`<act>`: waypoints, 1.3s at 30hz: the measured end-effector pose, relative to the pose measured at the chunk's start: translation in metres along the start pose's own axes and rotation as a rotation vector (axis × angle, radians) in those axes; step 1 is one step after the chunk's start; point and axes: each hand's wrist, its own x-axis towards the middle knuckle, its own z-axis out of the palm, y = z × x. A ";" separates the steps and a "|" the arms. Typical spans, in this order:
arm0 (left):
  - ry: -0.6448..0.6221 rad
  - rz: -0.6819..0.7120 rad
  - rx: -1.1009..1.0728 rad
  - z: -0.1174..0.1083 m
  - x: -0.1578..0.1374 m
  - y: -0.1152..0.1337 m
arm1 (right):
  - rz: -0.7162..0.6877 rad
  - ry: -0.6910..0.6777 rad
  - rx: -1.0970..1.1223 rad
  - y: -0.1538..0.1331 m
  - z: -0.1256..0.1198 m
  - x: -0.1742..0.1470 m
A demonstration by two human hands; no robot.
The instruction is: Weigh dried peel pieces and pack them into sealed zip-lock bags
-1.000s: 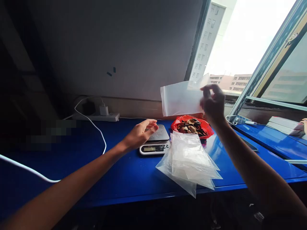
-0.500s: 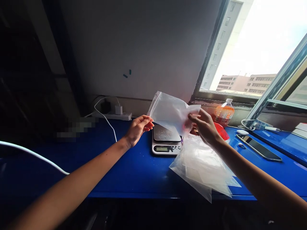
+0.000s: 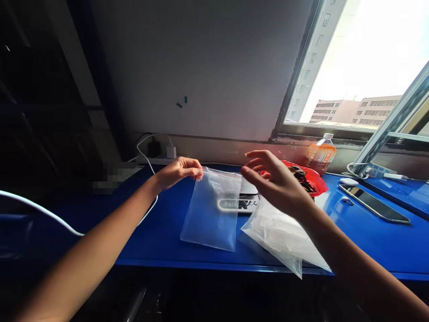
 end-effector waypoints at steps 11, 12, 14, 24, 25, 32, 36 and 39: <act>-0.076 -0.011 0.392 0.046 -0.017 0.014 | -0.088 -0.261 -0.181 0.026 0.061 0.016; -0.078 0.003 0.426 0.047 -0.018 0.016 | -0.067 -0.287 -0.140 0.026 0.060 0.016; -0.075 0.037 0.468 0.048 -0.021 0.018 | -0.036 -0.328 -0.095 0.024 0.058 0.017; 0.107 0.133 0.355 0.052 -0.021 0.021 | 0.036 -0.130 0.052 0.004 0.062 0.024; 0.133 0.162 0.387 0.053 -0.022 0.022 | 0.036 -0.122 0.061 0.002 0.062 0.024; 0.287 0.281 0.429 0.053 -0.026 0.035 | 0.178 -0.143 0.165 -0.012 0.038 0.020; 0.333 0.297 0.407 0.049 -0.029 0.043 | 0.251 -0.114 0.108 -0.011 0.023 0.018; 0.364 0.316 0.388 0.047 -0.031 0.050 | 0.224 -0.065 0.055 -0.006 0.015 0.017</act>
